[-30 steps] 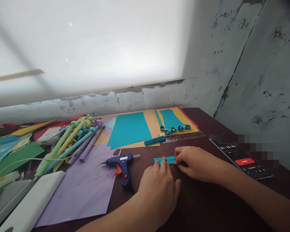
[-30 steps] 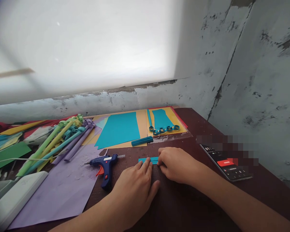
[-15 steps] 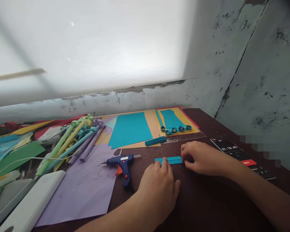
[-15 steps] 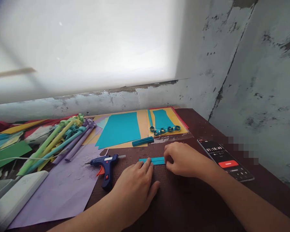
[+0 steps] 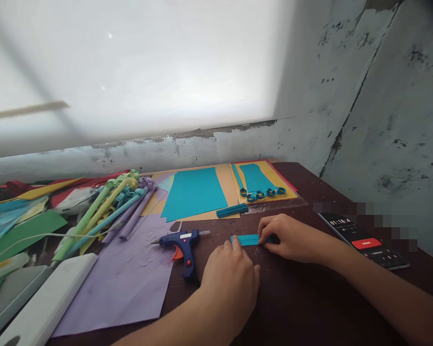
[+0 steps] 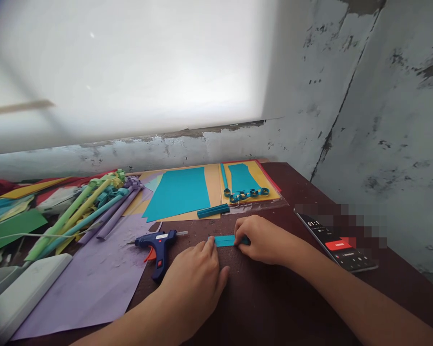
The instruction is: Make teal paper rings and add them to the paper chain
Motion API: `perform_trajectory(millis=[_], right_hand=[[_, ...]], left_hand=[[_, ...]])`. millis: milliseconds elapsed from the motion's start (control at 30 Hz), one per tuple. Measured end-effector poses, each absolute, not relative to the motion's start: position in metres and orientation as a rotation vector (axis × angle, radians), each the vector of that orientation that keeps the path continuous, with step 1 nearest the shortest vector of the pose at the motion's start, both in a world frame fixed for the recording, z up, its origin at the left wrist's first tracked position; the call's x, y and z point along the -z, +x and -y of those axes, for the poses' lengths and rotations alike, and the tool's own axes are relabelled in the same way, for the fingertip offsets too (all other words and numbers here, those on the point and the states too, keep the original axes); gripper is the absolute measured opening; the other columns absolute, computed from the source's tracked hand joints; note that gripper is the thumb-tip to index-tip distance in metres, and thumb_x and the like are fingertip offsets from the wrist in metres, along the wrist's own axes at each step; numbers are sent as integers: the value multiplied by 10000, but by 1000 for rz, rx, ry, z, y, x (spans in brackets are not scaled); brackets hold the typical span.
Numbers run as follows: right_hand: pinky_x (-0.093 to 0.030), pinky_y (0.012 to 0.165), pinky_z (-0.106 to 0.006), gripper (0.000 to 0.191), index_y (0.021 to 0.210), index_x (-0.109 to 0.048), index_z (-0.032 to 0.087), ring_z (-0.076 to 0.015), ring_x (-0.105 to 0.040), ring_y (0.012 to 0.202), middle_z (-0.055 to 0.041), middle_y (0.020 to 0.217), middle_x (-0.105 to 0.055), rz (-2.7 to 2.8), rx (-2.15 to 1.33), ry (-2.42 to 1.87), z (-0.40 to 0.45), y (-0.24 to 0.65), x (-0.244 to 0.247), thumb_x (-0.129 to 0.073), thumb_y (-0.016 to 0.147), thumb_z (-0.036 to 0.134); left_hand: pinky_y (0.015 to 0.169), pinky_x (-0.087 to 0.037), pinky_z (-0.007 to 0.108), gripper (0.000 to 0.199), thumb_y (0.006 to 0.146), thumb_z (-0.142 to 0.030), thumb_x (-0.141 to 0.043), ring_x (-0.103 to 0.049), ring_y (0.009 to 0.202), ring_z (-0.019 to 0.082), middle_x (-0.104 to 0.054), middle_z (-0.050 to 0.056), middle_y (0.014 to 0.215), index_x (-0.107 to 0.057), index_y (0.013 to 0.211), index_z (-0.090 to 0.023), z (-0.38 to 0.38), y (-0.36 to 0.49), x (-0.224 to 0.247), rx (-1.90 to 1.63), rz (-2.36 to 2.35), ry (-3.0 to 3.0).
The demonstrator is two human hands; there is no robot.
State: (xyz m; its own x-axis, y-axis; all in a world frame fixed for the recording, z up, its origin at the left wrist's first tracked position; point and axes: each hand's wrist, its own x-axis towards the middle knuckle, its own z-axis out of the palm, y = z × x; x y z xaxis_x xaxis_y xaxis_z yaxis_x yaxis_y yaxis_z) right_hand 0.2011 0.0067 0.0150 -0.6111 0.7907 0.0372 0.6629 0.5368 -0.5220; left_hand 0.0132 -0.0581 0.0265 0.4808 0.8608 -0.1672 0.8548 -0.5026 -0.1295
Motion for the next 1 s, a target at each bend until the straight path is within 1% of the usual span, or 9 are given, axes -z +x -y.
perform_trajectory(millis=[100,267,333,400,500,633,767,900,1000], right_hand=[[-493,775,-283,207,837,-812,186,-185,-678,830,-50,947,-743,2500,-679,-1198,-7,202,-16,-640,792,79],[-489,765,-285,195,851,-800,192,-178,-657,810,-39,915,-734,2487,-677,-1203,-7,202,-18,-650,791,84],[-483,748,-281,171,854,-794,194,-173,-645,797,-36,909,-729,2477,-692,-1209,-6,202,-20,-660,798,102],[-475,733,-276,155,850,-786,192,-168,-635,791,-35,908,-721,2477,-690,-1207,-6,202,-20,-664,802,111],[-464,723,-269,166,856,-780,190,-164,-626,793,-34,908,-709,2488,-674,-1190,-7,202,-20,-654,796,99],[-450,711,-262,184,842,-767,181,-155,-614,770,-31,872,-695,2493,-645,-1160,-7,201,-17,-620,798,78],[-436,702,-258,170,808,-723,169,-150,-600,758,-27,841,-678,2451,-576,-1109,-8,198,-15,-591,797,63],[-430,698,-269,103,811,-665,176,-153,-582,754,-23,837,-669,2290,-461,-1112,-8,198,-21,-598,812,96],[-452,732,-282,65,840,-656,188,-164,-604,799,-24,857,-688,2130,-497,-1112,-7,197,-27,-605,857,151]], left_hand=[[854,-585,461,430,1009,-277,-410,-705,1080,359,-721,244,1214,-798,1054,-98,54,7,-28,-260,1537,-2687],[728,-562,405,309,907,-160,-519,-714,809,311,-750,186,868,-787,757,-131,40,-4,-25,-95,1464,-2761],[709,-552,388,283,886,-132,-526,-712,762,296,-743,168,811,-774,749,-131,31,-7,-25,-70,1498,-2764],[713,-546,390,289,914,-186,-527,-715,795,306,-742,172,827,-764,756,-134,22,-9,-25,-18,1553,-2708],[761,-544,376,256,921,-279,-580,-709,827,286,-733,129,826,-749,773,-154,10,-12,-23,93,1554,-2710],[814,-527,343,170,919,-223,-591,-696,885,242,-725,78,907,-758,904,-191,2,-14,-12,282,1294,-2869],[771,-512,325,214,937,-175,-551,-683,823,216,-708,60,848,-745,849,-189,2,-14,-6,368,1234,-2886],[726,-492,299,193,905,-170,-572,-680,820,204,-726,56,871,-740,813,-188,3,-14,-14,698,1462,-2794],[724,-489,291,139,856,-162,-609,-674,803,193,-738,38,854,-737,813,-193,4,-15,-22,1001,1609,-2727]])
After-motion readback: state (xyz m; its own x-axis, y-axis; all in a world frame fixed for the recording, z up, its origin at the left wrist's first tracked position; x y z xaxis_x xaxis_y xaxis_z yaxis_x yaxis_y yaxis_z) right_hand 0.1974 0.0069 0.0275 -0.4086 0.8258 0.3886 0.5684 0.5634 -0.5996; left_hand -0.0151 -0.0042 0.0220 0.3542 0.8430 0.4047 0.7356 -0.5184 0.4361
